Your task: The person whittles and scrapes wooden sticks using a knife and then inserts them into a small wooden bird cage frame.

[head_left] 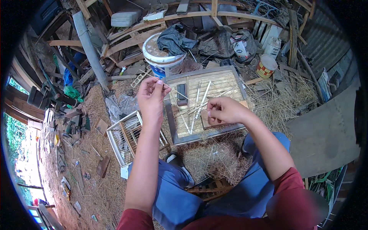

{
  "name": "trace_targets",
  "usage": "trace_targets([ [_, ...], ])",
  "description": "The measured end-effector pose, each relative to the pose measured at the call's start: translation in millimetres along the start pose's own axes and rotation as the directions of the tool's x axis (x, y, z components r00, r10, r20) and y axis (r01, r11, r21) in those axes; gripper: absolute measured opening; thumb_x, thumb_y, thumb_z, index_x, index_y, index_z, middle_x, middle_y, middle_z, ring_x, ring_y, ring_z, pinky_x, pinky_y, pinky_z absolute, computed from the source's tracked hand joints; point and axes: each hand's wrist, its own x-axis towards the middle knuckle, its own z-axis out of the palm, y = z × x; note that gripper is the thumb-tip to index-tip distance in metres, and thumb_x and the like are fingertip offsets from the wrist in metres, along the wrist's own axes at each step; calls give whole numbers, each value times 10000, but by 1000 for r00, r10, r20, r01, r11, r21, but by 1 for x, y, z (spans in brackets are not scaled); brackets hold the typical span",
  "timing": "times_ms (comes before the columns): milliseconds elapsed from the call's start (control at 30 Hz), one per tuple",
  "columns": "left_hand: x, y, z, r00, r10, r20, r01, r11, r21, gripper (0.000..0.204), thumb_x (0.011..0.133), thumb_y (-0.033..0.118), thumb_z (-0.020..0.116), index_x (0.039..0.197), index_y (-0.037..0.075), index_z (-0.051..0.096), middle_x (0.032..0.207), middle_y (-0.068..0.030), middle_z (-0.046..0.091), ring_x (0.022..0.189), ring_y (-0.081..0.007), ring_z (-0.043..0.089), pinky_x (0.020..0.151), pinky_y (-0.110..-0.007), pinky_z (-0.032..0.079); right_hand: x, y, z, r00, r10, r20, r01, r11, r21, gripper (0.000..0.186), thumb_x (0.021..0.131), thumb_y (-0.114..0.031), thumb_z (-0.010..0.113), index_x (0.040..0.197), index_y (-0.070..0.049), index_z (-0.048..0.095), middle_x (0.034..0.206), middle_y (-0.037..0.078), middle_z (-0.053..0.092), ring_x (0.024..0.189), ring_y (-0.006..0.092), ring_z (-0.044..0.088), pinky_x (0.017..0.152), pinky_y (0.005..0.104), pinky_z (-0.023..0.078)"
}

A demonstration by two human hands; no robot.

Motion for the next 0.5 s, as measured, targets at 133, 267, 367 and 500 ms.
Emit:
trace_targets([
  [133,1,0,8,999,-38,2,38,999,-7,131,1018,53,660,1139,27,617,992,-62,650,874,-161,672,831,-338,616,0,10,-9,994,-34,108,23,995,102,193,984,-212,693,971,-23,658,827,65,725,705,106,673,634,290,539],
  [267,5,-6,16,996,-64,65,65,998,-9,139,1017,57,661,1147,34,616,1001,-67,655,875,-160,668,826,-336,604,2,22,-40,1000,20,20,-17,987,-159,311,980,-340,679,1007,-31,691,903,133,756,784,219,734,707,391,572],
  [367,5,-9,27,991,-87,103,86,996,20,138,1018,62,662,1147,41,617,994,-62,660,871,-152,668,822,-332,602,1,34,-58,933,63,-353,-255,810,-528,330,947,-352,716,1015,-31,692,893,132,744,827,287,728,772,403,570],
  [500,8,-21,41,981,-112,159,86,983,163,124,1021,66,656,1139,51,620,946,-41,672,844,-124,665,811,-314,599,19,92,-49,842,22,-539,-418,659,-626,295,924,-319,699,1039,-48,708,966,211,739,961,383,721,845,493,568],
])
